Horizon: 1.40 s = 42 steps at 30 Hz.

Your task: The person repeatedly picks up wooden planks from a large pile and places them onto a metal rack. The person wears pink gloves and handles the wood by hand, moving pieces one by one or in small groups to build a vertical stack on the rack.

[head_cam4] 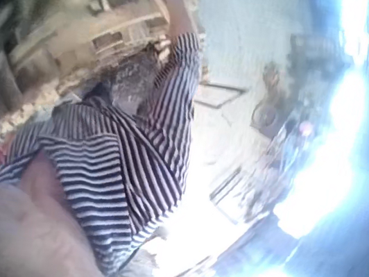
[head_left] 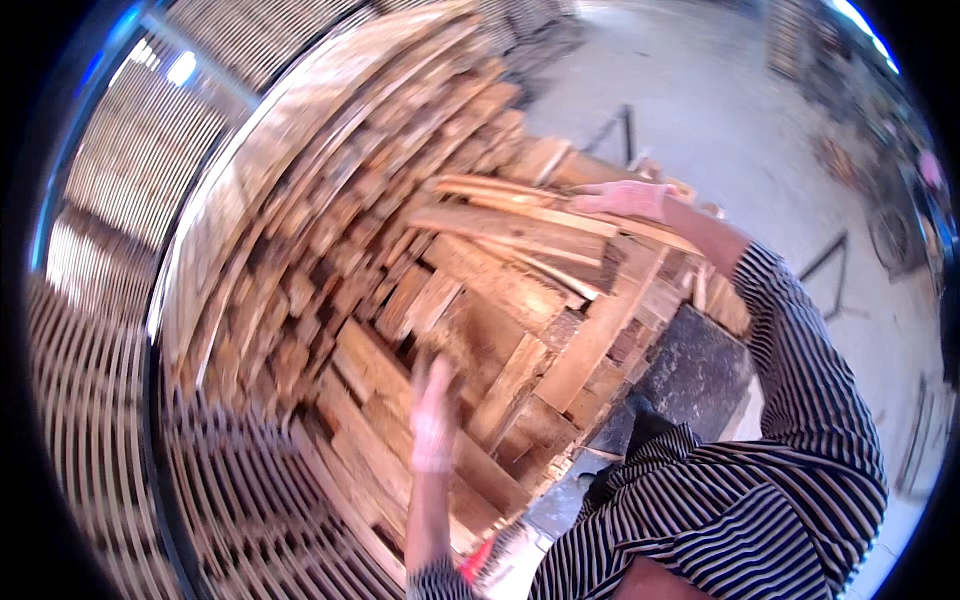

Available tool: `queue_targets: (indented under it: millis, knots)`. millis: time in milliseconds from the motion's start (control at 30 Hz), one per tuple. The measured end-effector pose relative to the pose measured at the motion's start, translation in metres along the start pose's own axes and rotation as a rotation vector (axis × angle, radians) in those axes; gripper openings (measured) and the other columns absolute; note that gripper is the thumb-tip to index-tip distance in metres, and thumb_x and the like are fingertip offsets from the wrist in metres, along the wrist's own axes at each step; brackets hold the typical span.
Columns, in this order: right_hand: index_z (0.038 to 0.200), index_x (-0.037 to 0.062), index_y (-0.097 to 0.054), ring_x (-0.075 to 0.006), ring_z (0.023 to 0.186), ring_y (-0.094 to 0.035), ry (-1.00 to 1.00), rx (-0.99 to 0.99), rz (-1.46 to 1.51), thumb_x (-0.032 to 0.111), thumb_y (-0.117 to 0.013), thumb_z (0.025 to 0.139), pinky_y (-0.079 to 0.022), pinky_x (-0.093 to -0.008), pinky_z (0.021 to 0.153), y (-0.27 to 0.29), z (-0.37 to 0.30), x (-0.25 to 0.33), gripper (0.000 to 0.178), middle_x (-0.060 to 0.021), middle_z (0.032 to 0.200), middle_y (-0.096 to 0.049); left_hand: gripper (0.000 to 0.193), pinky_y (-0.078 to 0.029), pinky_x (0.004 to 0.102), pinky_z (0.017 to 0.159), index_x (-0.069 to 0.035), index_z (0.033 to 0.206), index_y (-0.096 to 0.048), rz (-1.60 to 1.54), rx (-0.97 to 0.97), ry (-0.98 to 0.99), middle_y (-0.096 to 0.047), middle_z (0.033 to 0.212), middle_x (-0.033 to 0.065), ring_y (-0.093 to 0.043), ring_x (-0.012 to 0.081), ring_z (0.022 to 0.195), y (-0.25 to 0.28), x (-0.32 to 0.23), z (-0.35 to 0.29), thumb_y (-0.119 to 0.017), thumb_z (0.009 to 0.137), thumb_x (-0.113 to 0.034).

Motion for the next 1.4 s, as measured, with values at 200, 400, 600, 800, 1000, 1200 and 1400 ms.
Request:
queue_targets:
  millis: [200, 400, 600, 800, 1000, 1200, 1400]
  knots:
    - [0.157, 0.0082, -0.036, -0.0359, 0.144, -0.042, 0.095, -0.121, 0.167, 0.065, -0.074, 0.078, -0.036, -0.0420, 0.116, -0.002, 0.059, -0.048, 0.105, -0.0263, 0.152, -0.046, 0.076, -0.046, 0.0510, 0.110, -0.006, 0.148, -0.047, -0.481, 0.230, 0.211, -0.049, 0.150, 0.0156, -0.047, 0.0301, 0.139, -0.126, 0.061, 0.109, -0.074, 0.089, -0.047]
    - [0.155, 0.0078, -0.039, -0.0352, 0.135, -0.053, 0.099, -0.218, 0.019, 0.061, -0.075, 0.079, -0.040, -0.0396, 0.111, 0.020, 0.032, -0.013, 0.100, -0.0253, 0.144, -0.055, 0.061, -0.048, 0.0441, 0.109, -0.003, 0.137, -0.056, -0.474, 0.164, 0.232, -0.062, 0.134, 0.0150, -0.058, 0.0279, 0.127, -0.124, 0.071, 0.134, -0.074, 0.088, -0.034]
    - [0.154, 0.0063, -0.040, -0.0264, 0.127, -0.059, 0.154, -0.137, 0.236, 0.061, -0.073, 0.082, -0.045, -0.0352, 0.105, -0.010, 0.003, 0.038, 0.096, -0.0197, 0.139, -0.060, 0.040, -0.040, 0.0373, 0.108, -0.004, 0.118, -0.070, -0.173, 0.098, 0.094, -0.065, 0.129, 0.0132, -0.056, 0.0266, 0.119, -0.127, 0.029, 0.144, -0.069, 0.088, -0.031]
    - [0.154, 0.0184, -0.043, -0.0285, 0.123, -0.062, 0.118, -0.071, 0.347, 0.062, -0.072, 0.084, -0.047, -0.0380, 0.104, -0.102, -0.030, 0.132, 0.087, -0.0175, 0.138, -0.062, 0.040, -0.055, 0.0394, 0.094, -0.005, 0.125, -0.062, -0.182, 0.068, 0.181, -0.069, 0.120, 0.0126, -0.067, 0.0237, 0.106, -0.046, 0.018, 0.113, -0.065, 0.092, -0.028]
    - [0.156, 0.0160, -0.039, -0.0343, 0.125, -0.061, 0.204, -0.292, 0.406, 0.057, -0.073, 0.083, -0.048, -0.0409, 0.103, -0.166, 0.009, 0.137, 0.090, -0.0244, 0.137, -0.060, 0.055, -0.055, 0.0354, 0.096, 0.002, 0.134, -0.060, -0.099, -0.025, 0.110, -0.069, 0.123, 0.0135, -0.067, 0.0227, 0.108, 0.026, -0.036, -0.004, -0.069, 0.091, -0.032]
    - [0.157, 0.0197, -0.035, -0.0421, 0.116, -0.062, 0.051, -0.193, -0.148, 0.050, -0.068, 0.088, -0.050, -0.0502, 0.096, -0.255, 0.020, 0.226, 0.081, -0.0288, 0.126, -0.059, 0.049, -0.059, 0.0374, 0.089, -0.005, 0.126, -0.064, -0.472, -0.195, 0.042, -0.072, 0.109, 0.0093, -0.070, 0.0237, 0.097, 0.162, -0.003, -0.076, -0.076, 0.087, -0.031]
    - [0.157, 0.0185, -0.034, -0.0421, 0.124, -0.058, 0.082, -0.121, 0.009, 0.052, -0.069, 0.087, -0.048, -0.0496, 0.101, -0.291, 0.016, 0.240, 0.086, -0.0293, 0.133, -0.057, 0.047, -0.061, 0.0386, 0.086, -0.006, 0.125, -0.064, -0.622, -0.314, 0.004, -0.073, 0.110, 0.0076, -0.071, 0.0238, 0.095, 0.216, 0.038, -0.083, -0.077, 0.087, -0.031]
Point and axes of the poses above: each hand's wrist, its own z-axis towards the middle knuckle, its own y-axis out of the back of the hand, x = y × z, the point moved 7 cm from there along z, towards the middle knuckle
